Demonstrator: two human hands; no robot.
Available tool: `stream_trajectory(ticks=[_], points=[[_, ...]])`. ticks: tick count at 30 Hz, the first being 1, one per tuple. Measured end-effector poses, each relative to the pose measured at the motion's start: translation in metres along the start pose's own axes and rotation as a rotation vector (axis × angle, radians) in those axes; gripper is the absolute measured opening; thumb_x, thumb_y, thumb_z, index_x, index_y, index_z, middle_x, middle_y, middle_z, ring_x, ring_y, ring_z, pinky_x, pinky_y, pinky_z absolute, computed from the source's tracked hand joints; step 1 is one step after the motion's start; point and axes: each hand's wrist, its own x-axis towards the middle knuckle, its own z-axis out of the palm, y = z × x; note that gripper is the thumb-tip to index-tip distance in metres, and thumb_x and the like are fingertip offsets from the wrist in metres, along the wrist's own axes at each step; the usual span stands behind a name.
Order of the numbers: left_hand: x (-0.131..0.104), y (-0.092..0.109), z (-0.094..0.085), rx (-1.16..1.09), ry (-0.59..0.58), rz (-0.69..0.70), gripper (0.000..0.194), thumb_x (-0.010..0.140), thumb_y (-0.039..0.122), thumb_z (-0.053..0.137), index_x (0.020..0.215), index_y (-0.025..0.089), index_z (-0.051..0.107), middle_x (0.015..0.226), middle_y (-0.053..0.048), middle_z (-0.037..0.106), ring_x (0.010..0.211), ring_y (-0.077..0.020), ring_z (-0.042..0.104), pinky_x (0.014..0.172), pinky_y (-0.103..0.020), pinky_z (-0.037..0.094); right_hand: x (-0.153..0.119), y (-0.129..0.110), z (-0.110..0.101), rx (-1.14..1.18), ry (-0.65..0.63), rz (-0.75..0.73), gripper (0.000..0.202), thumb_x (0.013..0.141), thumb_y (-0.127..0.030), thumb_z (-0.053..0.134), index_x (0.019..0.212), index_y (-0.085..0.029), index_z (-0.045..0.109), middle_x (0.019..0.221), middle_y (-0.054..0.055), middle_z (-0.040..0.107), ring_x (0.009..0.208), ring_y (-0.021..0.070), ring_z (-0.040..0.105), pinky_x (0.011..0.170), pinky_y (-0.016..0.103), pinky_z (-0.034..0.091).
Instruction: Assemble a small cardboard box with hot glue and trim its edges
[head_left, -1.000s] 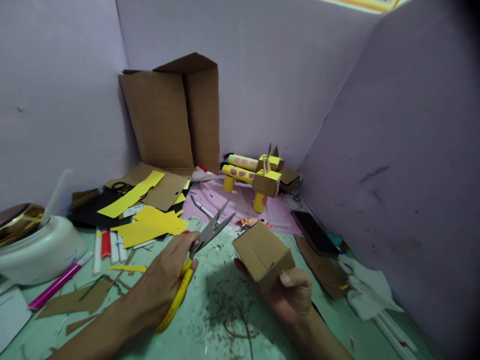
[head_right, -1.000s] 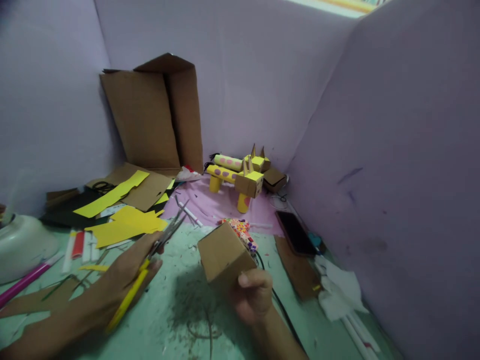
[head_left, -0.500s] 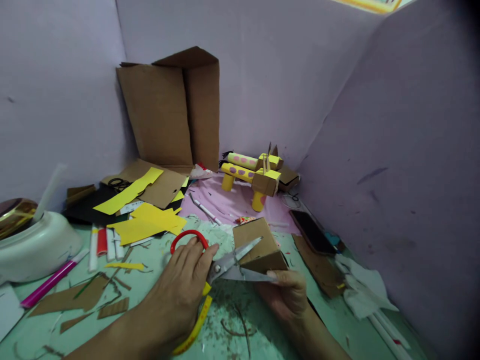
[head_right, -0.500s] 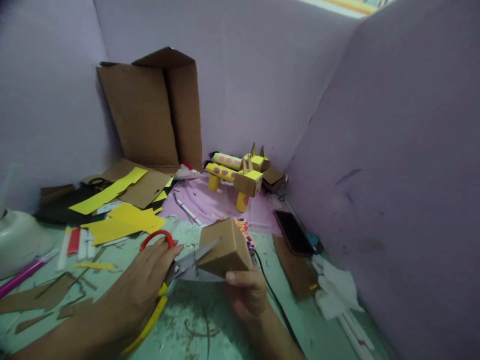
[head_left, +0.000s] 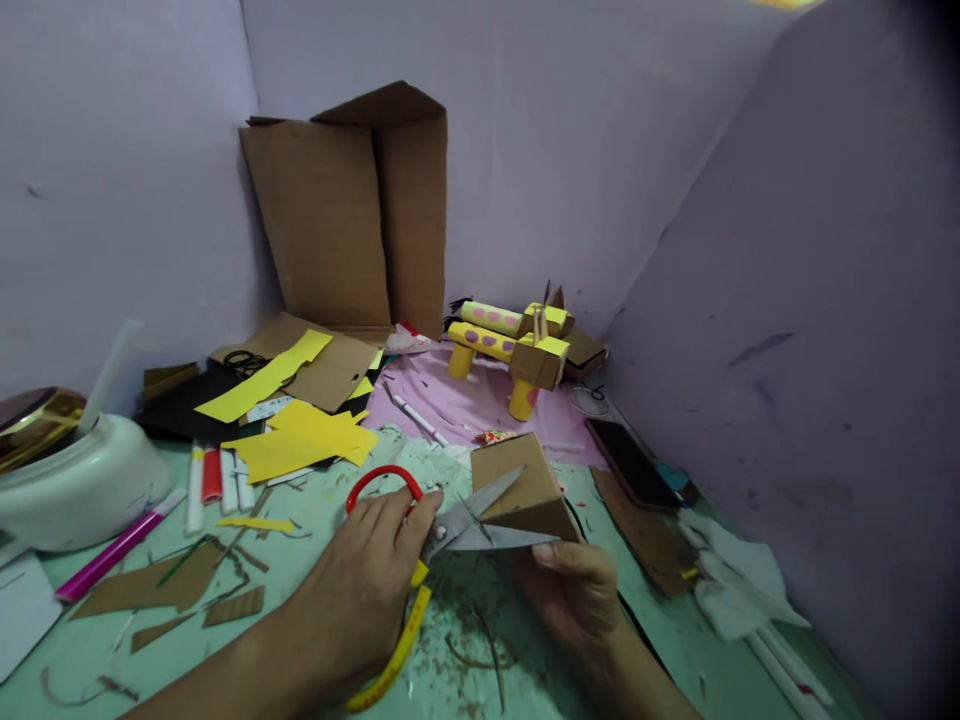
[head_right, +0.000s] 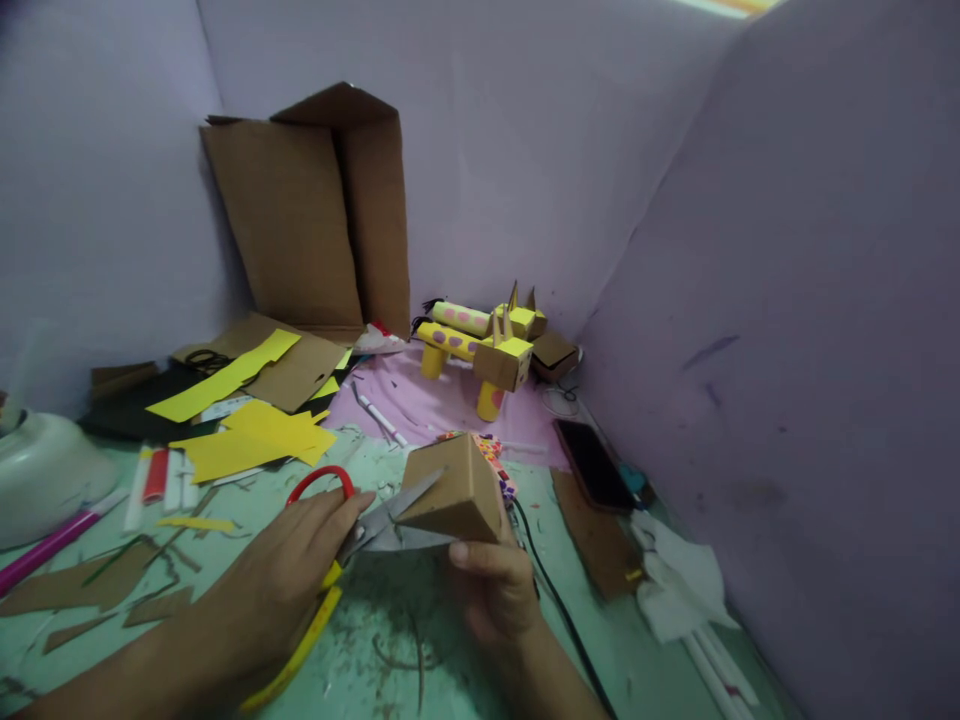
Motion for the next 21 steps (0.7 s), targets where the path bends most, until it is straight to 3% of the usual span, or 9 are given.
stream_trajectory(ticks=[8, 13, 18, 21], points=[[-0.003, -0.001, -0.005, -0.037, -0.035, -0.012, 0.071, 0.077, 0.001, 0.037, 0.145, 0.017, 0.024, 0.129, -0.020, 0.053, 0.116, -0.0358, 0.052, 0.093, -0.058, 0.048, 0.000, -0.001, 0.002, 0.022, 0.028, -0.041, 0.071, 0.045, -0.007, 0.060, 0.113, -0.024, 0.068, 0.104, 0.003, 0.078, 0.108, 0.0337, 0.067, 0.100, 0.050, 0.046], [-0.005, -0.005, -0.011, -0.179, -0.046, -0.026, 0.070, 0.087, 0.010, 0.037, 0.150, 0.024, 0.011, 0.143, -0.015, 0.047, 0.128, -0.0311, 0.047, 0.097, -0.049, 0.051, 0.001, -0.005, 0.004, -0.007, 0.116, -0.073, 0.069, 0.045, -0.008, 0.062, 0.111, -0.024, 0.069, 0.100, 0.003, 0.079, 0.105, 0.0335, 0.068, 0.100, 0.049, 0.045], [0.000, -0.008, -0.010, -0.108, -0.033, -0.055, 0.071, 0.080, 0.006, 0.039, 0.147, 0.021, 0.022, 0.131, -0.017, 0.052, 0.119, -0.0342, 0.050, 0.097, -0.059, 0.045, 0.002, -0.005, 0.003, 0.006, 0.081, -0.077, 0.067, 0.046, -0.009, 0.063, 0.111, -0.024, 0.069, 0.100, 0.004, 0.079, 0.106, 0.0339, 0.068, 0.101, 0.051, 0.045], [0.000, -0.007, -0.006, -0.098, -0.044, -0.035, 0.072, 0.078, 0.003, 0.039, 0.146, 0.017, 0.023, 0.129, -0.018, 0.051, 0.118, -0.0347, 0.048, 0.096, -0.060, 0.044, 0.002, -0.004, 0.002, 0.001, 0.048, -0.068, 0.068, 0.047, -0.008, 0.062, 0.112, -0.024, 0.068, 0.100, 0.004, 0.079, 0.105, 0.0338, 0.068, 0.101, 0.051, 0.044]])
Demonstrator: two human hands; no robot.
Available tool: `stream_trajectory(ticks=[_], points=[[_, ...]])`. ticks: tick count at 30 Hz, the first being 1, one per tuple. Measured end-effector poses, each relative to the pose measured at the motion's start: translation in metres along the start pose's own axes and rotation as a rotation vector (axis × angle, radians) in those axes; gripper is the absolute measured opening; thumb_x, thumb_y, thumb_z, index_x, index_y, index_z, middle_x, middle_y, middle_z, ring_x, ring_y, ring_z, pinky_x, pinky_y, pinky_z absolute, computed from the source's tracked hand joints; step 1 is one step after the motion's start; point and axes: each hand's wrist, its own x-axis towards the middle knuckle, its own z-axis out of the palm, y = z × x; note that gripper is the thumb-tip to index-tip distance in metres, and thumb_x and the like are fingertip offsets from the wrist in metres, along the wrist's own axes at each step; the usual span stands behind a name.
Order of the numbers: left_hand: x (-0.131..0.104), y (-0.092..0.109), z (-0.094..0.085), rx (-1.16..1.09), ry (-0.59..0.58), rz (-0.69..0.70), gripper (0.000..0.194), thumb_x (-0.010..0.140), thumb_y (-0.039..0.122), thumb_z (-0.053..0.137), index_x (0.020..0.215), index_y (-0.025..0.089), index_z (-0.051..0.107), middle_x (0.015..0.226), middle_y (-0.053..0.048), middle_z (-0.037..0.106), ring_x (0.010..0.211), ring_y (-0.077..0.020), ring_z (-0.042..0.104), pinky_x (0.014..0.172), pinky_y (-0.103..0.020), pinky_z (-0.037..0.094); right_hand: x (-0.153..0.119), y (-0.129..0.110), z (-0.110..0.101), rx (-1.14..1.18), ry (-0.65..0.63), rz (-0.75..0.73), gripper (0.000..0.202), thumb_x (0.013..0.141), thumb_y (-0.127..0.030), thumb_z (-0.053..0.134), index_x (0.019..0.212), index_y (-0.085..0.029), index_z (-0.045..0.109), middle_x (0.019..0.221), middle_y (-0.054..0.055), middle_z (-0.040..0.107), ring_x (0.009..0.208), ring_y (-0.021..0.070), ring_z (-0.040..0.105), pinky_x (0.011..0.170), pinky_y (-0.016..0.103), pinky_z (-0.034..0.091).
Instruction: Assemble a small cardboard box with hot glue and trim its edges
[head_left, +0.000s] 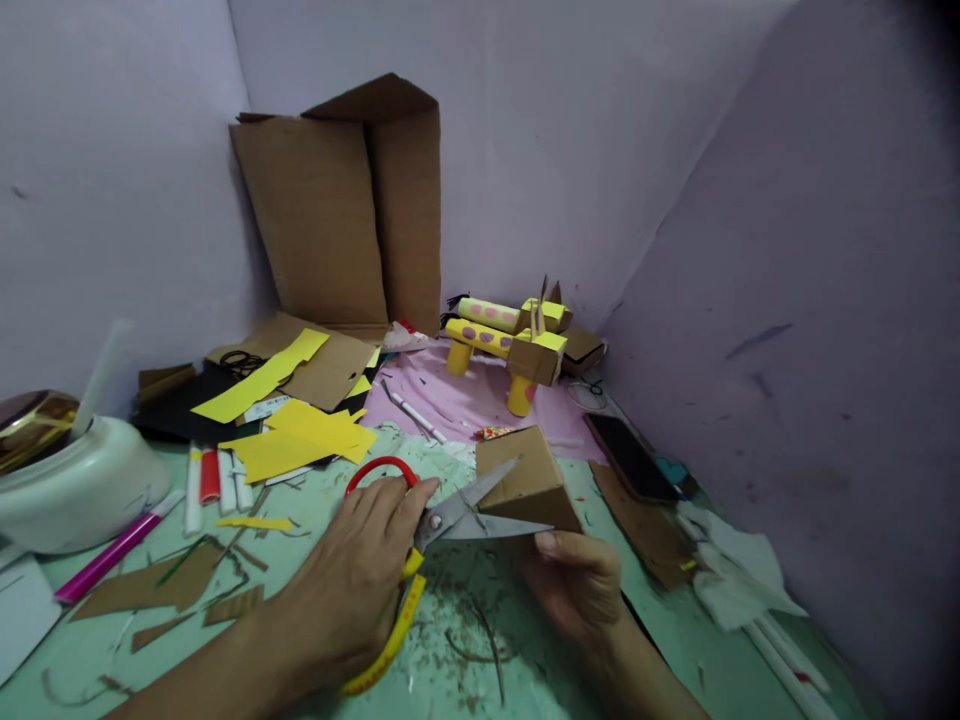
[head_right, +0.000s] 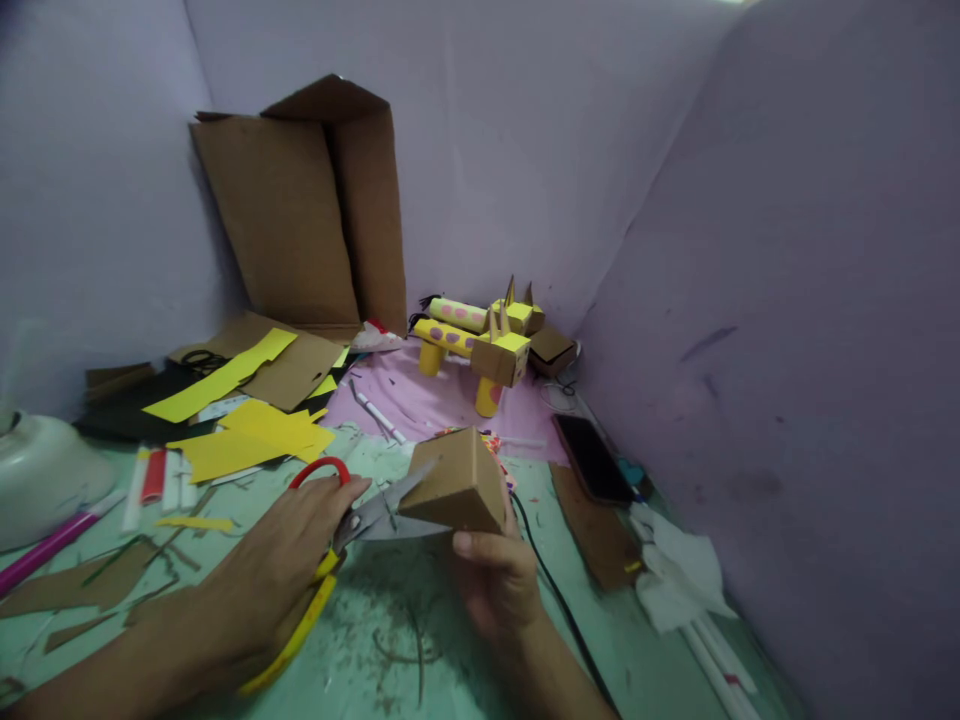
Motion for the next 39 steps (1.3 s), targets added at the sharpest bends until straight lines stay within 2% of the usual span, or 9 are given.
stream_trajectory(ticks=[9, 14, 21, 27, 33, 39], points=[[0.0002, 0.0054, 0.0008, -0.010, 0.019, 0.011, 0.071, 0.076, 0.002, 0.039, 0.145, 0.016, 0.026, 0.123, -0.017, 0.053, 0.110, -0.0331, 0.050, 0.092, -0.057, 0.045, -0.0025, 0.0045, 0.0003, -0.006, -0.036, 0.008, 0.074, 0.046, -0.008, 0.059, 0.117, -0.025, 0.067, 0.103, 0.003, 0.078, 0.105, 0.0343, 0.068, 0.100, 0.053, 0.043], [0.0003, 0.0050, 0.0017, -0.028, 0.048, 0.037, 0.065, 0.078, 0.004, 0.040, 0.141, 0.015, 0.031, 0.119, -0.017, 0.056, 0.105, -0.0313, 0.054, 0.088, -0.053, 0.049, -0.0027, 0.0072, -0.0009, -0.011, -0.041, 0.009, 0.073, 0.046, -0.008, 0.059, 0.117, -0.026, 0.068, 0.103, 0.003, 0.078, 0.106, 0.0347, 0.067, 0.101, 0.054, 0.043], [0.0014, 0.0024, 0.0042, 0.102, 0.120, 0.104, 0.055, 0.084, 0.003, 0.036, 0.138, 0.011, 0.036, 0.106, -0.017, 0.062, 0.092, -0.0291, 0.060, 0.077, -0.048, 0.055, -0.0049, 0.0080, -0.0010, -0.005, -0.059, 0.012, 0.073, 0.047, -0.008, 0.059, 0.118, -0.025, 0.067, 0.102, 0.003, 0.079, 0.105, 0.0340, 0.067, 0.099, 0.052, 0.044], [0.0023, 0.0002, 0.0026, 0.126, 0.139, 0.161, 0.051, 0.082, 0.001, 0.033, 0.132, 0.009, 0.039, 0.091, -0.013, 0.063, 0.077, -0.0264, 0.062, 0.064, -0.043, 0.057, -0.0058, 0.0082, -0.0013, -0.010, -0.028, -0.003, 0.073, 0.047, -0.007, 0.060, 0.118, -0.024, 0.067, 0.101, 0.003, 0.079, 0.107, 0.0329, 0.066, 0.100, 0.050, 0.046], [0.0029, -0.0007, 0.0011, 0.148, 0.144, 0.182, 0.051, 0.079, 0.000, 0.032, 0.129, 0.010, 0.038, 0.087, -0.013, 0.065, 0.069, -0.0247, 0.063, 0.058, -0.040, 0.058, -0.0059, 0.0074, -0.0023, 0.009, -0.033, 0.028, 0.073, 0.048, -0.006, 0.061, 0.118, -0.027, 0.067, 0.100, 0.002, 0.079, 0.108, 0.0327, 0.066, 0.099, 0.050, 0.046], [0.0002, -0.0009, 0.0001, 0.159, 0.131, 0.186, 0.051, 0.080, -0.001, 0.032, 0.130, 0.010, 0.036, 0.082, -0.011, 0.066, 0.068, -0.0241, 0.065, 0.058, -0.038, 0.059, -0.0059, 0.0071, 0.0005, 0.001, 0.026, 0.032, 0.073, 0.046, -0.007, 0.062, 0.116, -0.025, 0.067, 0.100, 0.003, 0.079, 0.105, 0.0330, 0.067, 0.099, 0.050, 0.046]])
